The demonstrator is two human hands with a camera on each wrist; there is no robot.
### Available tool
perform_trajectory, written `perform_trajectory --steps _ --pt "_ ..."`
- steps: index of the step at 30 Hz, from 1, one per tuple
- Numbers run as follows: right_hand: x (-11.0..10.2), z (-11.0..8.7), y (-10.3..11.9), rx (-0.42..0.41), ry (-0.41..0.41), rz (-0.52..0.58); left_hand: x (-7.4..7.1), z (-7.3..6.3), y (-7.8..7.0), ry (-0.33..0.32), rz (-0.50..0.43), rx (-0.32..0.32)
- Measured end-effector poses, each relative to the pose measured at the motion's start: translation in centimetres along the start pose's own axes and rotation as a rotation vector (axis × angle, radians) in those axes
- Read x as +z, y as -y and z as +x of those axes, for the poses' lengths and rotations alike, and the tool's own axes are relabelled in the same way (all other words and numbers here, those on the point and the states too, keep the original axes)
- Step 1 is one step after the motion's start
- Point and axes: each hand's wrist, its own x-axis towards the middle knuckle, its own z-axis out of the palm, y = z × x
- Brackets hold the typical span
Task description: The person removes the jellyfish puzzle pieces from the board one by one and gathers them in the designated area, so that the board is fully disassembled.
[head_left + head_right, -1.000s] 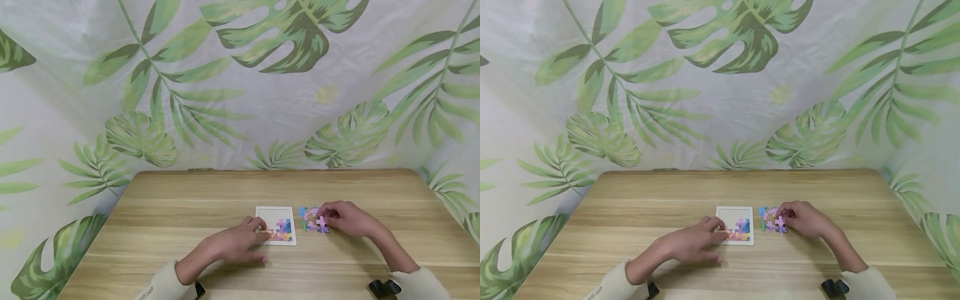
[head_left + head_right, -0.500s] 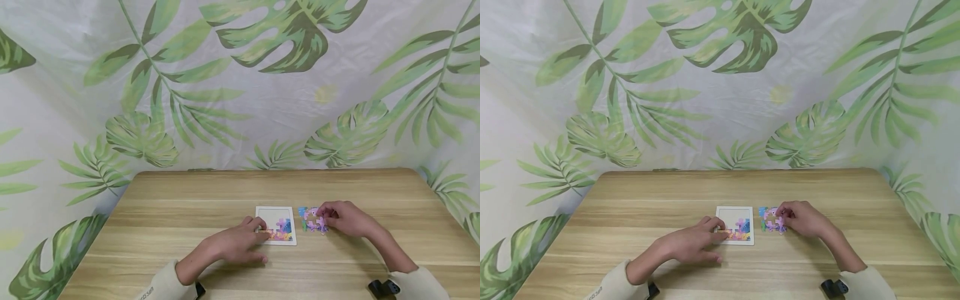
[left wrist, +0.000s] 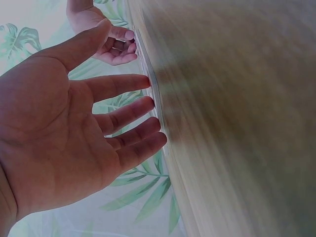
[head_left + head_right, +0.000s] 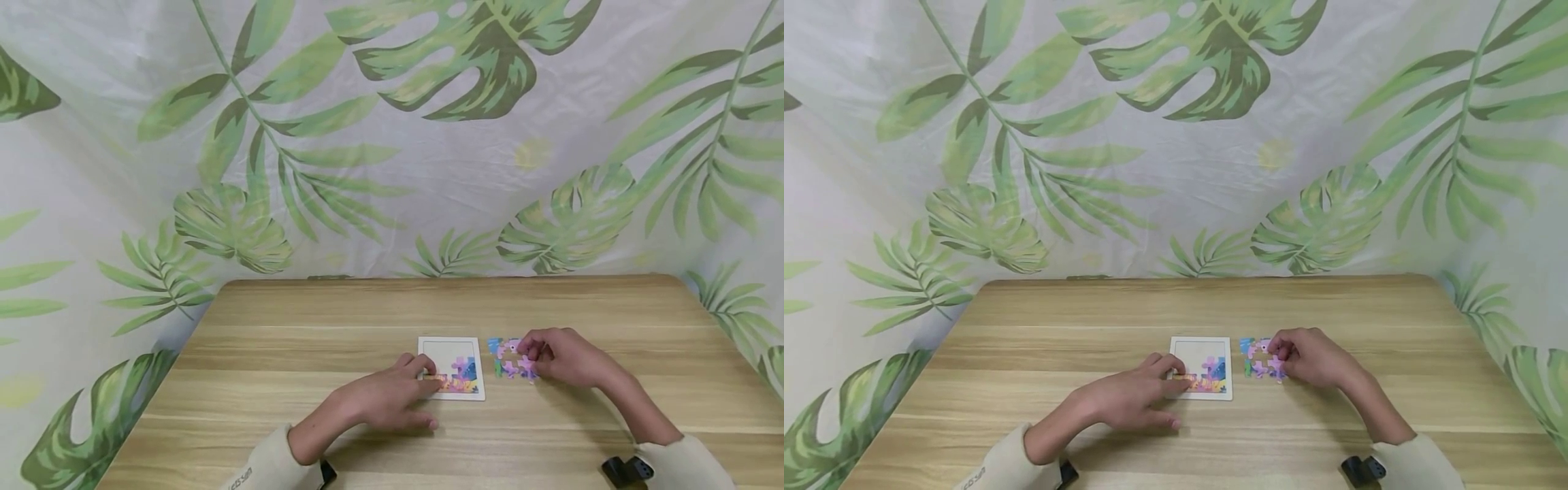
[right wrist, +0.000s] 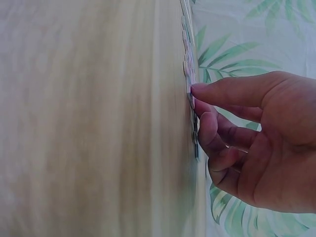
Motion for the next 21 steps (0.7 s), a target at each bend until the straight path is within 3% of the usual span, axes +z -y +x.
perform_trajectory --steps 21 --pt "0.59 0.52 0.66 -0.043 -0.015 -0.005 0.14 0.13 -0.10 -0.003 0.015 -0.004"
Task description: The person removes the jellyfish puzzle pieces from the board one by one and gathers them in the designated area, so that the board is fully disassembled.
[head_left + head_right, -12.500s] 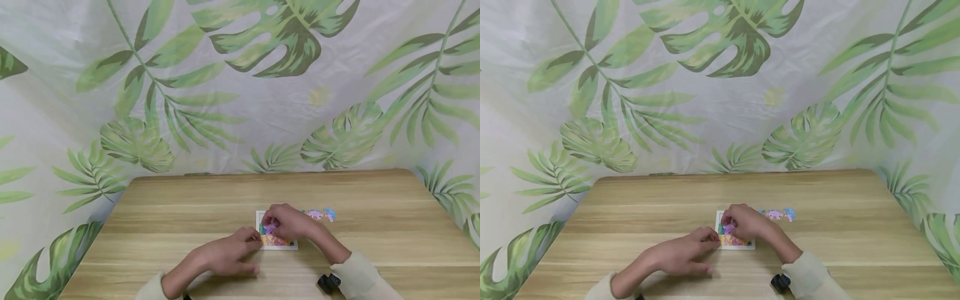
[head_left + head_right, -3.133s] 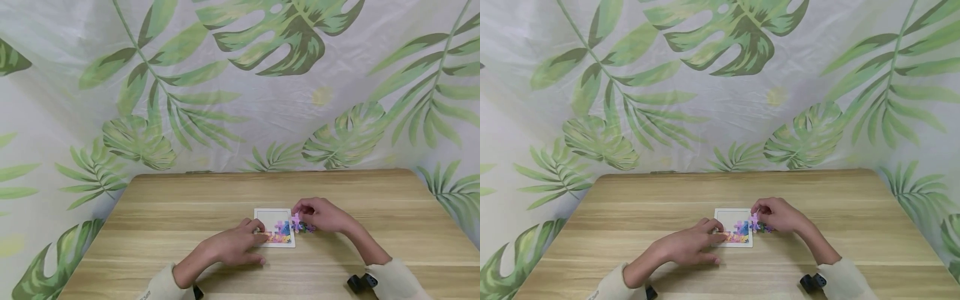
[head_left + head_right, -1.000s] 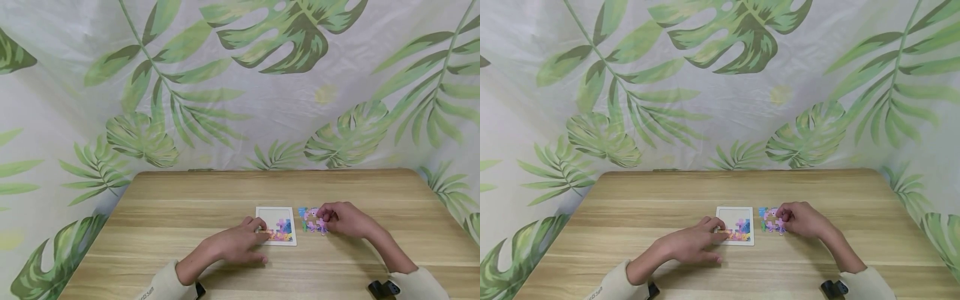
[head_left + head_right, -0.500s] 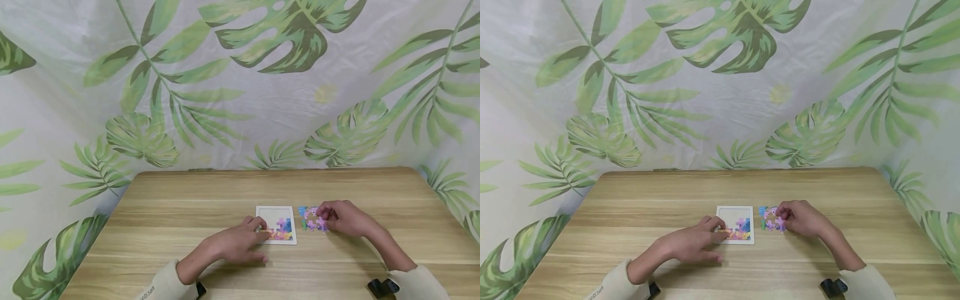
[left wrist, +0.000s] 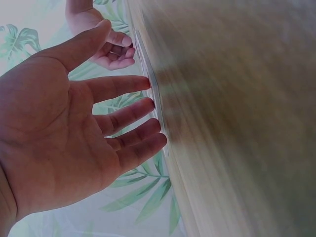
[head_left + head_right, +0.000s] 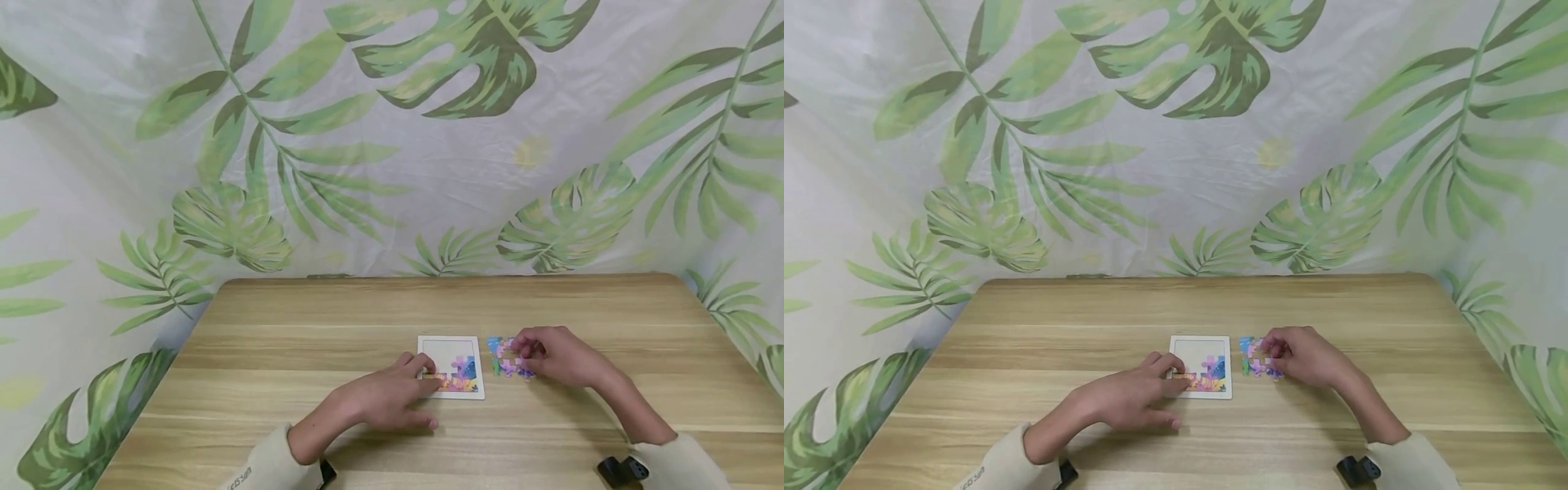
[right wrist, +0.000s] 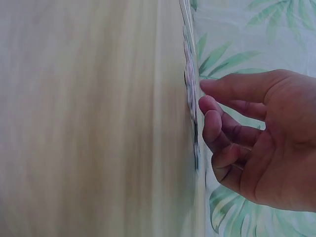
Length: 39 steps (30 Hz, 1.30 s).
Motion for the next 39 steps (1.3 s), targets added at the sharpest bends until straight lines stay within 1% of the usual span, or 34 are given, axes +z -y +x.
perform_trajectory --steps 9,20,27,32,39 --pt "1.1 1.5 1.9 -0.098 0.052 0.046 -0.1 -0.1 -0.1 0.000 0.007 -0.003" --pt "2.3 2.9 3.1 -0.163 0.054 -0.037 -0.2 -0.1 0.0 -0.002 0.018 0.008" --pt "2.7 3.6 3.8 -0.154 0.057 -0.057 -0.2 -0.1 -0.1 0.004 0.032 0.008" --pt "2.9 3.9 4.2 -0.155 0.076 -0.044 -0.2 0.0 -0.2 0.001 0.053 0.009" --pt "3.0 4.2 4.8 -0.156 0.089 -0.036 -0.2 0.2 -0.4 -0.002 0.055 0.009"
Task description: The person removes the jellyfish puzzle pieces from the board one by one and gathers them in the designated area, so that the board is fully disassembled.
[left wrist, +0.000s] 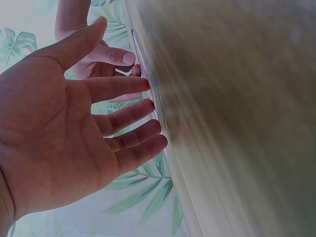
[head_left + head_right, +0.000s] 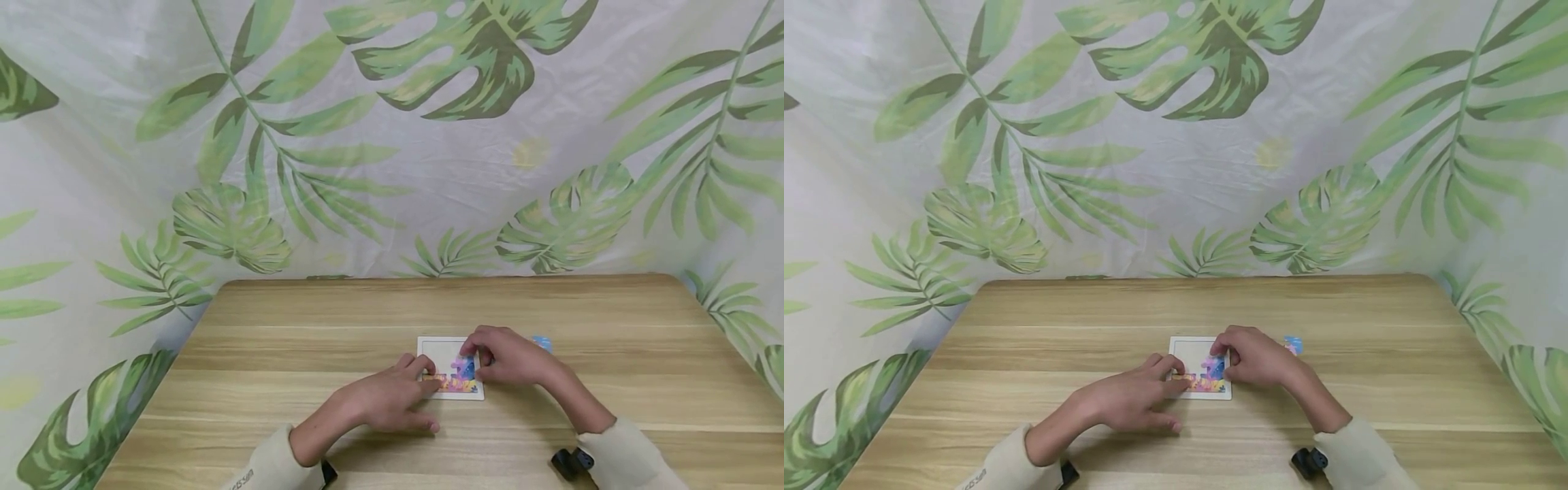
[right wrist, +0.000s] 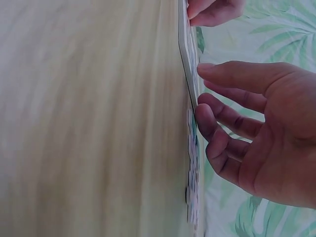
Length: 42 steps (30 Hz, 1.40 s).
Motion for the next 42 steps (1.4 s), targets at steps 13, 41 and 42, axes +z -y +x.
perform_trajectory --steps 13,41,42 --pt "0.53 0.52 0.06 0.014 -0.004 -0.018 0.12 0.00 -0.14 0.004 0.017 -0.010" --pt "0.71 0.30 0.01 0.008 -0.052 0.011 0.07 0.27 -0.51 0.032 0.025 0.031" --pt "0.71 0.29 -0.04 0.008 -0.055 0.018 0.08 0.26 -0.52 0.032 0.024 0.030"
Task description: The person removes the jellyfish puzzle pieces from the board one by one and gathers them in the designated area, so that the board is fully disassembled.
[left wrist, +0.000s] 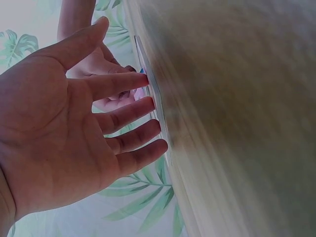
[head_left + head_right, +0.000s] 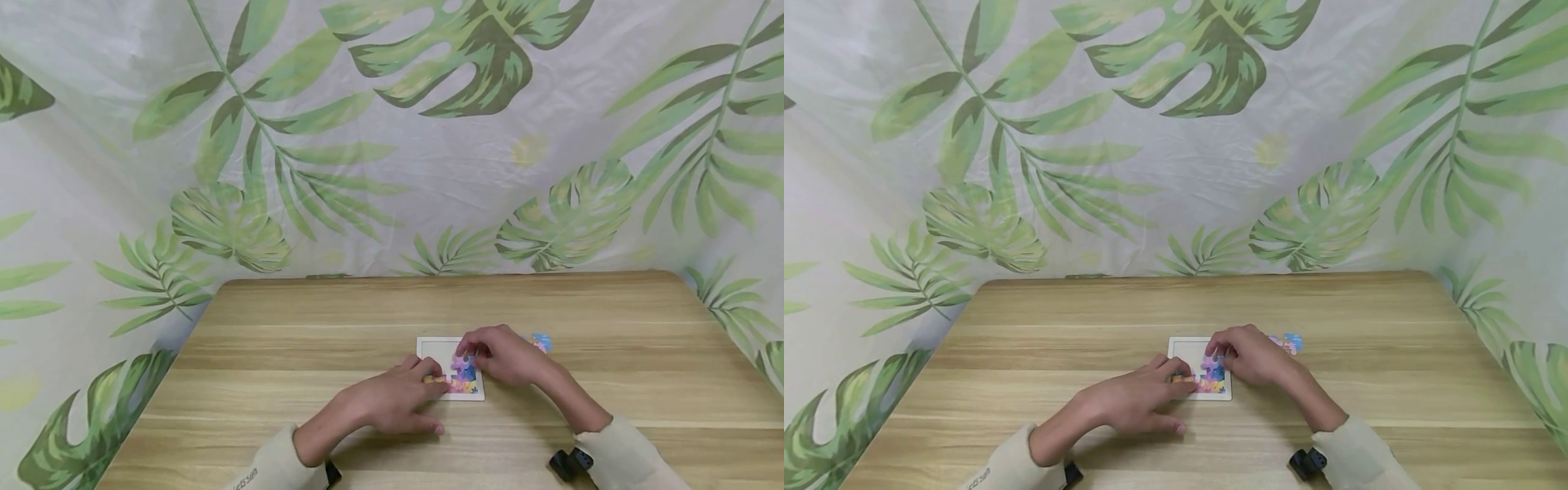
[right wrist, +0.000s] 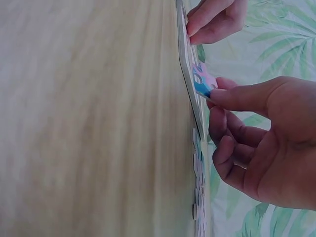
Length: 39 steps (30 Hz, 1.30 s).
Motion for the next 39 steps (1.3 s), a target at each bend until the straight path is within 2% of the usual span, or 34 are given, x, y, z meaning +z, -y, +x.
perform_trajectory --steps 10,20,29,39 --pt "0.0 0.1 -0.3 0.031 0.013 0.106 0.1 0.0 -0.1 0.010 -0.025 -0.018" --pt "-0.2 -0.1 0.0 0.041 -0.002 0.067 0.1 0.0 0.0 0.006 -0.016 -0.013" --pt "-0.5 -0.2 -0.2 0.042 -0.018 0.103 0.2 0.0 0.1 0.004 -0.007 -0.011" --pt "-1.6 -1.4 -1.0 0.065 0.008 0.127 0.2 0.0 0.0 0.009 -0.020 -0.012"
